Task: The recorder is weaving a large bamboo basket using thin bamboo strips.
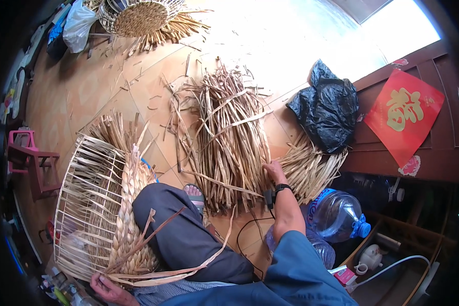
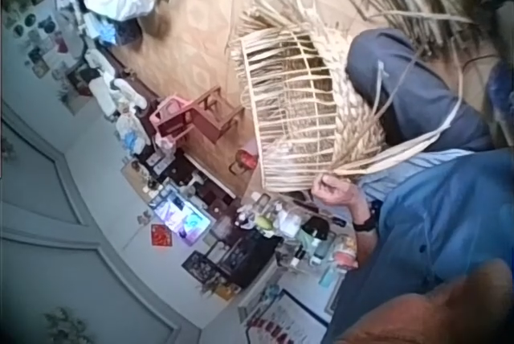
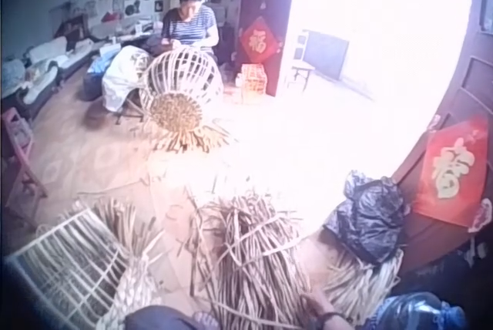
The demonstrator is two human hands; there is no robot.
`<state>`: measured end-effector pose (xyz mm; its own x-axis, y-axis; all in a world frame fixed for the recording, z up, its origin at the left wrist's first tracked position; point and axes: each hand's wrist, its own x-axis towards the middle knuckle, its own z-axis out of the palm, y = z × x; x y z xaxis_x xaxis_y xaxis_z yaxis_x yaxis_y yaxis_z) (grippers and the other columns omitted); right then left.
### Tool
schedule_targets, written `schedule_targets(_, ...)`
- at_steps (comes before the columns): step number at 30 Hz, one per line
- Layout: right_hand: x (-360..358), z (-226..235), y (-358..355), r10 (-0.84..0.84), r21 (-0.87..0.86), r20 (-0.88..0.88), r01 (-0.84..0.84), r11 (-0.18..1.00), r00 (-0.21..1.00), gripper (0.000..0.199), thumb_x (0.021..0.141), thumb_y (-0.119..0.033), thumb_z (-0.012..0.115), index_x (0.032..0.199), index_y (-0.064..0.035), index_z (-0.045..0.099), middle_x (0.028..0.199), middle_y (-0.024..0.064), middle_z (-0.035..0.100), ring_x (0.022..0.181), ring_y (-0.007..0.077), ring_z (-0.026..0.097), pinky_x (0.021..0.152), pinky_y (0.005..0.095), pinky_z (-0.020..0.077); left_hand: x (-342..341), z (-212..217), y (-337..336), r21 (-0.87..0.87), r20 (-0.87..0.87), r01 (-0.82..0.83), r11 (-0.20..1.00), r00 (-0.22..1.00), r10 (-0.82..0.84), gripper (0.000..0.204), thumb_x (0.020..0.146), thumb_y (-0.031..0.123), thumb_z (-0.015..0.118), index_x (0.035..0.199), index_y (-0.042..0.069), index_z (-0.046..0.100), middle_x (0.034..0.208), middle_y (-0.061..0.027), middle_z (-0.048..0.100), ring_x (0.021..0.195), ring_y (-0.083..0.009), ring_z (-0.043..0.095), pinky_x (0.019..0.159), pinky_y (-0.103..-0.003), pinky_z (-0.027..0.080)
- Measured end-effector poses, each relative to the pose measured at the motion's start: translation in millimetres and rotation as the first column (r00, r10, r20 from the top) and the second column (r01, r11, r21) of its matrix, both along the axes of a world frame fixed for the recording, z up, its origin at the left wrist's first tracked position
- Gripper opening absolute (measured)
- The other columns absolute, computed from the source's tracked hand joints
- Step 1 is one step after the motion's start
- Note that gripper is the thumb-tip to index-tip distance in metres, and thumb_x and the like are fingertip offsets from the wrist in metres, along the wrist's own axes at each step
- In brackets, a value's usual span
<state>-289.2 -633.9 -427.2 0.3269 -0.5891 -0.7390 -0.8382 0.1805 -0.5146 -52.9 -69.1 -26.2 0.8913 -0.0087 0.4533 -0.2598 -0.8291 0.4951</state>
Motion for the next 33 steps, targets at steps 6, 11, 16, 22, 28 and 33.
schedule_targets(6, 34.2, 50.3, 44.8, -0.073, 0.134, 0.226, 0.043, 0.99, 0.971, 0.042, 0.091, -0.042, 0.073, 0.108, -0.0037, 0.073, 0.084, 0.0019, 0.066, 0.071, 0.013, 0.059, 0.063, 0.0324, 0.0481, 0.7, -3.0, 24.5, 0.111, -0.013, 0.028, 0.993, 1.0, -0.026, 0.022, 0.107, 0.011, 0.05, 0.117, -0.007, 0.059, 0.106, -0.0169, 0.064, 0.094, -0.027, 0.062, 0.089, -0.037, 0.051)
schedule_targets(11, 10.0, 40.4, 65.4, 0.189, -0.231, 0.391, -0.103, 0.968, 0.901, 0.078, 0.085, -0.04, 0.086, 0.139, 0.0057, 0.053, 0.122, 0.0209, 0.068, 0.114, 0.0311, 0.063, 0.098, 0.0411, 0.0523, 5.0, -25.6, 24.9, -0.031, -0.044, 0.095, 0.995, 0.994, -0.097, 0.022, 0.107, 0.012, 0.05, 0.116, -0.006, 0.058, 0.105, -0.0182, 0.064, 0.092, -0.0275, 0.062, 0.087, -0.037, 0.051)
schedule_targets(16, 44.8, 67.5, 123.3, 0.024, -0.262, 0.173, 0.022, 0.965, 0.985, 0.068, 0.082, -0.03, 0.087, 0.13, 0.0053, 0.053, 0.111, 0.0238, 0.07, 0.105, 0.0358, 0.068, 0.094, 0.0441, 0.0538, 8.0, -21.3, 31.3, -0.011, -0.007, 0.11, 0.994, 0.994, -0.11, 0.019, 0.106, 0.01, 0.051, 0.115, -0.005, 0.059, 0.105, -0.0178, 0.066, 0.093, -0.0288, 0.064, 0.087, -0.038, 0.052)
schedule_targets(22, 107.7, 114.3, 181.7, 0.151, -0.57, 0.386, 0.107, 0.815, 0.91, 0.027, 0.098, -0.011, 0.069, 0.111, 0.0003, 0.049, 0.095, 0.0266, 0.065, 0.089, 0.0419, 0.066, 0.077, 0.0496, 0.0513, 8.2, -11.7, 21.9, 0.022, 0.007, 0.109, 0.994, 0.994, -0.109, 0.018, 0.104, 0.011, 0.053, 0.112, -0.002, 0.062, 0.102, -0.0179, 0.067, 0.093, -0.0342, 0.066, 0.085, -0.042, 0.053)
schedule_targets(28, 99.6, 64.5, 201.3, 0.17, -0.536, 0.332, 0.038, 0.843, 0.928, 0.027, 0.102, -0.023, 0.062, 0.111, 0.0002, 0.052, 0.102, 0.0308, 0.065, 0.092, 0.0515, 0.064, 0.078, 0.0586, 0.05, 12.1, -26.8, 33.4, 0.059, 0.02, 0.173, 0.983, 0.984, -0.175, 0.018, 0.105, 0.014, 0.053, 0.112, 0.001, 0.063, 0.102, -0.0158, 0.068, 0.091, -0.0328, 0.065, 0.082, -0.042, 0.051)
schedule_targets(33, 82.1, 99.7, 187.0, 0.284, -0.659, -0.146, -0.307, 0.687, 0.948, 0.035, 0.105, -0.039, 0.056, 0.107, -0.0039, 0.058, 0.099, 0.0218, 0.067, 0.09, 0.0407, 0.069, 0.074, 0.0522, 0.0559, 9.6, -20.3, 30.2, 0.061, 0.036, 0.177, 0.982, 0.983, -0.18, 0.017, 0.104, 0.013, 0.053, 0.111, 0.0, 0.063, 0.099, -0.0161, 0.067, 0.089, -0.0331, 0.065, 0.082, -0.041, 0.052)
